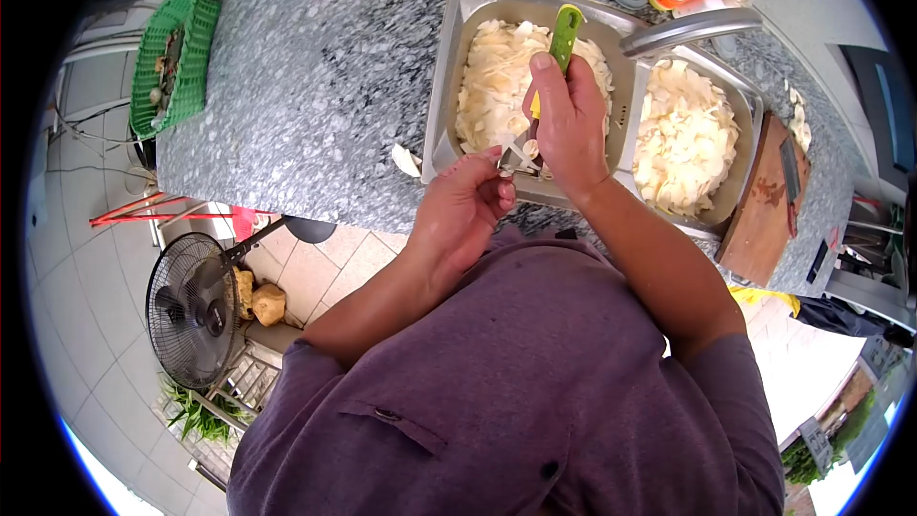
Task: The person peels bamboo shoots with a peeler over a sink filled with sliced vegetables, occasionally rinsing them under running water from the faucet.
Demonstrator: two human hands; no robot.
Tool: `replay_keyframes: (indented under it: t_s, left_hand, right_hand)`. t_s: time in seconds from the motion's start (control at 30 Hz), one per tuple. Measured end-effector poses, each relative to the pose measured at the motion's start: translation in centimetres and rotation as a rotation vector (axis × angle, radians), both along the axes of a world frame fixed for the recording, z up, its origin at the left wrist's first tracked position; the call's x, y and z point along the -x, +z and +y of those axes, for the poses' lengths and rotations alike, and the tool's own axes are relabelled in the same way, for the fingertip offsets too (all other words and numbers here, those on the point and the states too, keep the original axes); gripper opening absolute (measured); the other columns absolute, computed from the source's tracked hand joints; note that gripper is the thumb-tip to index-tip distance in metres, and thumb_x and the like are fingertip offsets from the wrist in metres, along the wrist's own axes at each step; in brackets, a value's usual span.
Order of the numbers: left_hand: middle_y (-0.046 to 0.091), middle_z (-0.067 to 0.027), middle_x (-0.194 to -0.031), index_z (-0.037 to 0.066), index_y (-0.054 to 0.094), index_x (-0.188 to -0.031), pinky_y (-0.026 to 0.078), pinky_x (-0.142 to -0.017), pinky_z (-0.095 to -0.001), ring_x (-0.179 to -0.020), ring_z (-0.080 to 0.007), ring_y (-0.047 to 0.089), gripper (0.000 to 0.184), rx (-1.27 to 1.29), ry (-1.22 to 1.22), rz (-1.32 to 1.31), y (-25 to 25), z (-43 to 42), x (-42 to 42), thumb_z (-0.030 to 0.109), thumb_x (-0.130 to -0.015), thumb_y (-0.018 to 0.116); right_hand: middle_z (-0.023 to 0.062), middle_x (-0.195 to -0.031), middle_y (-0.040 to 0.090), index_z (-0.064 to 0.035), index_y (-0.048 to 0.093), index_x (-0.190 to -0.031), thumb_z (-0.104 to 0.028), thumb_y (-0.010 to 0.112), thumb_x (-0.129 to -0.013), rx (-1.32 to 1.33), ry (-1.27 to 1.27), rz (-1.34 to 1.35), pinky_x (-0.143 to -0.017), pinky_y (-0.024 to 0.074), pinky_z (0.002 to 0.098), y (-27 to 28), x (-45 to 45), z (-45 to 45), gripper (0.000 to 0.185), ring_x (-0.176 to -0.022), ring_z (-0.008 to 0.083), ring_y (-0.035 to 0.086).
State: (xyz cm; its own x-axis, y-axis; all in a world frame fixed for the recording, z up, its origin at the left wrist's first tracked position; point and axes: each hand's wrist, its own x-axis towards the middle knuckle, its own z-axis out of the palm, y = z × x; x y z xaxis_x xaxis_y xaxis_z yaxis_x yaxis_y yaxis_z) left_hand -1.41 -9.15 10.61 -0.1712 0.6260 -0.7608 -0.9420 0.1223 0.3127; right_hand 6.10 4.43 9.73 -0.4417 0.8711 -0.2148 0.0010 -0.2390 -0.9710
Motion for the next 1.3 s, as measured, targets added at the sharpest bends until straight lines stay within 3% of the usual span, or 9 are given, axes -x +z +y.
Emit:
replay_keyframes:
  t_s: [0.27,0.37,0.53,0.87,1.07,1.2,1.3]
  left_hand:
    - [0.062,-0.0048,-0.089,-0.001,0.059,-0.12,0.052,-0.07,-0.0256,-0.074,-0.012,0.057,0.026,-0.013,-0.064,0.02,-0.3,-0.3,0.3,0.009,-0.096,0.063]
    - [0.063,-0.0045,-0.089,0.001,0.06,-0.118,0.053,-0.071,-0.0261,-0.076,-0.013,0.06,0.024,0.04,-0.114,0.027,0.6,0.0,-0.3,0.01,-0.096,0.063]
    - [0.064,-0.0044,-0.089,0.002,0.06,-0.118,0.054,-0.071,-0.027,-0.079,-0.0143,0.063,0.023,0.049,-0.1,0.013,-0.5,0.5,0.1,0.013,-0.098,0.063]
    - [0.063,-0.0044,-0.087,0.0,0.061,-0.113,0.05,-0.067,-0.0262,-0.071,-0.0131,0.059,0.018,0.012,-0.043,0.024,-0.6,0.2,-0.5,0.01,-0.098,0.061]
    - [0.06,-0.0049,-0.086,-0.001,0.06,-0.113,0.048,-0.067,-0.0258,-0.072,-0.0119,0.054,0.02,0.001,-0.075,0.016,-0.4,0.2,-0.6,0.01,-0.096,0.062]
    - [0.061,-0.0043,-0.087,0.001,0.061,-0.111,0.05,-0.069,-0.0254,-0.073,-0.0121,0.057,0.018,0.002,-0.138,-0.009,-0.1,0.0,-0.4,0.01,-0.096,0.063]
    - [0.063,-0.0048,-0.088,0.002,0.061,-0.11,0.053,-0.071,-0.0254,-0.077,-0.013,0.061,0.017,0.064,-0.114,-0.001,0.2,0.1,-0.4,0.012,-0.096,0.064]
  right_hand:
    - [0.0005,-0.068,0.054,-0.0001,0.055,-0.094,-0.032,0.06,-0.102,-0.115,-0.171,-0.133,-0.052,0.0412,0.0291,-3.3,0.4,2.9,0.033,-0.058,0.0088,0.049]
    - [0.0009,-0.067,0.053,-0.0056,0.053,-0.09,-0.032,0.058,-0.103,-0.126,-0.193,-0.13,-0.05,0.0428,0.0252,-4.3,-0.3,4.3,0.03,-0.056,0.0073,0.05]
    - [0.0006,-0.067,0.053,-0.007,0.054,-0.09,-0.034,0.057,-0.104,0.059,-0.058,-0.053,-0.048,0.0386,0.0232,0.7,-1.0,1.2,0.03,-0.053,0.006,0.047]
    - [0.0005,-0.066,0.054,-0.0056,0.055,-0.092,-0.034,0.056,-0.105,0.022,-0.033,0.005,-0.046,0.0392,0.0234,-0.1,-0.8,0.2,0.031,-0.052,0.0059,0.046]
    - [0.0007,-0.065,0.052,-0.0051,0.053,-0.09,-0.033,0.057,-0.104,-0.061,-0.062,-0.027,-0.047,0.039,0.0245,-1.8,-0.5,1.3,0.031,-0.053,0.0066,0.046]
    - [0.0006,-0.066,0.052,-0.0053,0.052,-0.089,-0.032,0.058,-0.103,-0.292,-0.205,-0.152,-0.048,0.0392,0.0243,-4.8,-0.2,4.1,0.031,-0.054,0.0068,0.047]
    - [0.0003,-0.066,0.052,-0.0059,0.052,-0.088,-0.033,0.058,-0.103,-0.039,-0.16,-0.09,-0.048,0.039,0.0246,-2.7,-0.7,3.7,0.031,-0.054,0.0066,0.047]
